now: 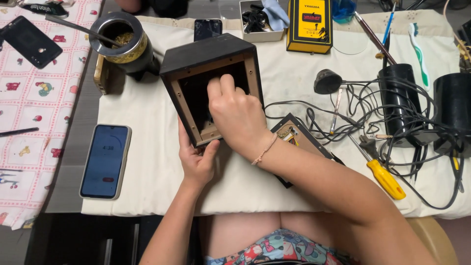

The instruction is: Cleaning the interior of a speaker housing and its components using a paintbrush to remove dust.

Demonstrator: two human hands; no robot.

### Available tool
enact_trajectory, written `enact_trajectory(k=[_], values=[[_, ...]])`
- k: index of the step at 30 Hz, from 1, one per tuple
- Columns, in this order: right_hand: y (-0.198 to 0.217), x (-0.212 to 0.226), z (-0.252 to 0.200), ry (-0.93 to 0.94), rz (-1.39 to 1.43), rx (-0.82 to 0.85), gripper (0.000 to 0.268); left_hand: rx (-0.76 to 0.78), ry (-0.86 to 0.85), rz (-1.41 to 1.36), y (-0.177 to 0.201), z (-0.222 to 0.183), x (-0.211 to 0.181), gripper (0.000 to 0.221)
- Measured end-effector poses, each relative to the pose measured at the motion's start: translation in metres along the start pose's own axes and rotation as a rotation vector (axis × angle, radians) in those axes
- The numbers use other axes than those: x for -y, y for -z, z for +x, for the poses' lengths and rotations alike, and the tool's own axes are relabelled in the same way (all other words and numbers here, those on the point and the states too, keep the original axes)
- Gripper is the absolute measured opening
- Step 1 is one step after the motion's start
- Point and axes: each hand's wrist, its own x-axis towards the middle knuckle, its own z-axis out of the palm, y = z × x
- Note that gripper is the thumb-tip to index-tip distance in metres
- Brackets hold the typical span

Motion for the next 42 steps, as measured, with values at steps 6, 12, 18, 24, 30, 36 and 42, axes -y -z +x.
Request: enact_trajectory(k=[6, 12, 18, 24, 30, 36, 42], values=[[-0.001, 0.000, -0.011, 0.146, 0.419, 0.155, 0.014, -0.002, -0.004, 0.003, 0.004, -0.002, 0.006, 0.092], [-0.017, -0.008, -0.010, 0.134, 0.407, 0.072, 0.009, 0.008, -0.011, -0.030, 0.001, 0.001, -0.002, 0.091], [-0.016, 0.001, -0.013, 0.079, 0.234, -0.120, 0.007, 0.015, -0.016, -0.022, 0.003, -0.001, -0.001, 0.090], [0.003, -0.012, -0.010, -0.040, 0.786, 0.205, 0.022, 0.015, -0.009, -0.026, -0.001, -0.001, -0.004, 0.091], [0.054, -0.030, -0.019, -0.285, 1.198, 0.218, 0.021, 0.015, 0.011, -0.047, -0.003, -0.002, -0.006, 0.091], [0.069, -0.035, -0.047, -0.632, 1.656, -0.120, 0.034, -0.004, 0.017, 0.053, -0.004, -0.001, -0.009, 0.090], [0.060, -0.034, -0.039, -0.487, 1.223, -0.267, 0.022, -0.012, 0.029, 0.080, -0.001, -0.003, -0.004, 0.092]])
